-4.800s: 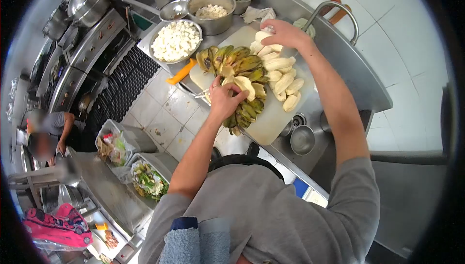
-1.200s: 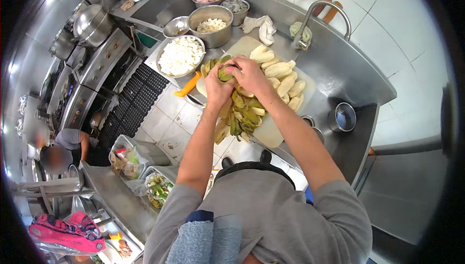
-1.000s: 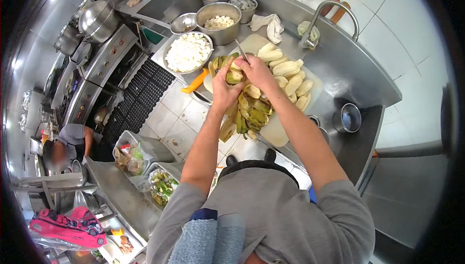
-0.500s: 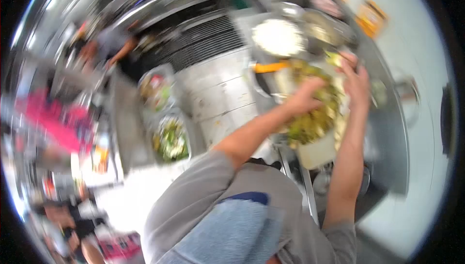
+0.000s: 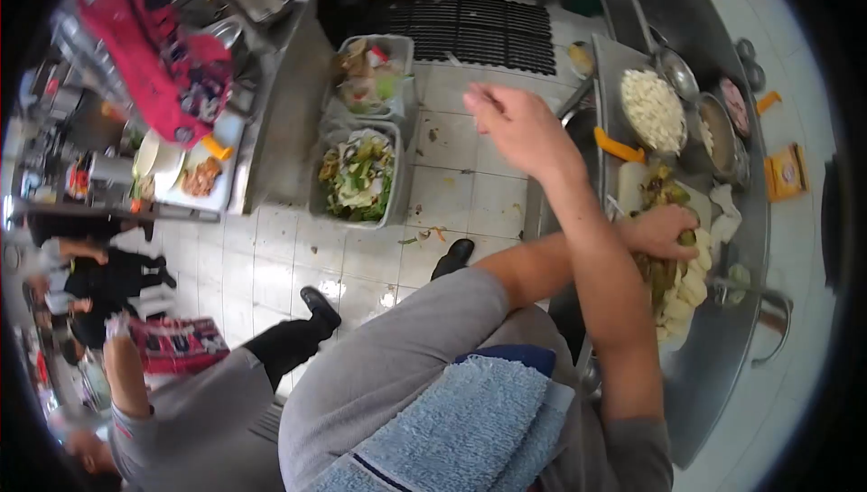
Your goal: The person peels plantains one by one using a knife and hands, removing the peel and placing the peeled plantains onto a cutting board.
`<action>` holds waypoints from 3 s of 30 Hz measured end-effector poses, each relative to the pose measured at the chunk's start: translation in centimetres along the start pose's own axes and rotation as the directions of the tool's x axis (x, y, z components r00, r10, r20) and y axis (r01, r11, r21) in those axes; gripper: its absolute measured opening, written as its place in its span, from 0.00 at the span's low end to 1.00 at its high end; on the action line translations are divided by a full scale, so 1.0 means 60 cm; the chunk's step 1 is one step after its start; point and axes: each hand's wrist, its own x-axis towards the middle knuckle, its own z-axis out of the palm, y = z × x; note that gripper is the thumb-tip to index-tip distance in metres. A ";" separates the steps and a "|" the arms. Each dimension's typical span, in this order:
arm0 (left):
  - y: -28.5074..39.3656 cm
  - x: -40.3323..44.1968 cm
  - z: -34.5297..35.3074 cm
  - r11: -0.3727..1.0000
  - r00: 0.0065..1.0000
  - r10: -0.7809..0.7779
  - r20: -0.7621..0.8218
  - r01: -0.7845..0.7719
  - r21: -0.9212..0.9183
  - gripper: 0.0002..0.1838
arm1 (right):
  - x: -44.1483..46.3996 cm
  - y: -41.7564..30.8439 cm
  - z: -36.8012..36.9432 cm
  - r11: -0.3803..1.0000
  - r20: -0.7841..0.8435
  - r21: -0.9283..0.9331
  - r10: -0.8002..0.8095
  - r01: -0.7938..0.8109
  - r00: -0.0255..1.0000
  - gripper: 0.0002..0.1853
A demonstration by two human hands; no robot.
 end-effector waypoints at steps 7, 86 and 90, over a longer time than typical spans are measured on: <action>-0.096 0.104 0.019 0.996 0.912 -0.051 0.407 0.075 -0.045 0.28 | -0.246 0.117 -0.277 0.832 -0.493 0.554 0.313 0.016 0.812 0.13; -0.036 0.154 -0.002 0.858 0.715 -0.349 0.606 0.504 -0.101 0.29 | -0.299 0.238 -0.172 0.590 -0.616 0.577 0.768 -0.565 0.173 0.11; -0.033 0.156 0.008 0.886 0.751 -0.376 0.543 0.464 -0.027 0.29 | -0.296 0.246 -0.168 0.626 -0.687 0.541 0.714 -0.562 0.133 0.09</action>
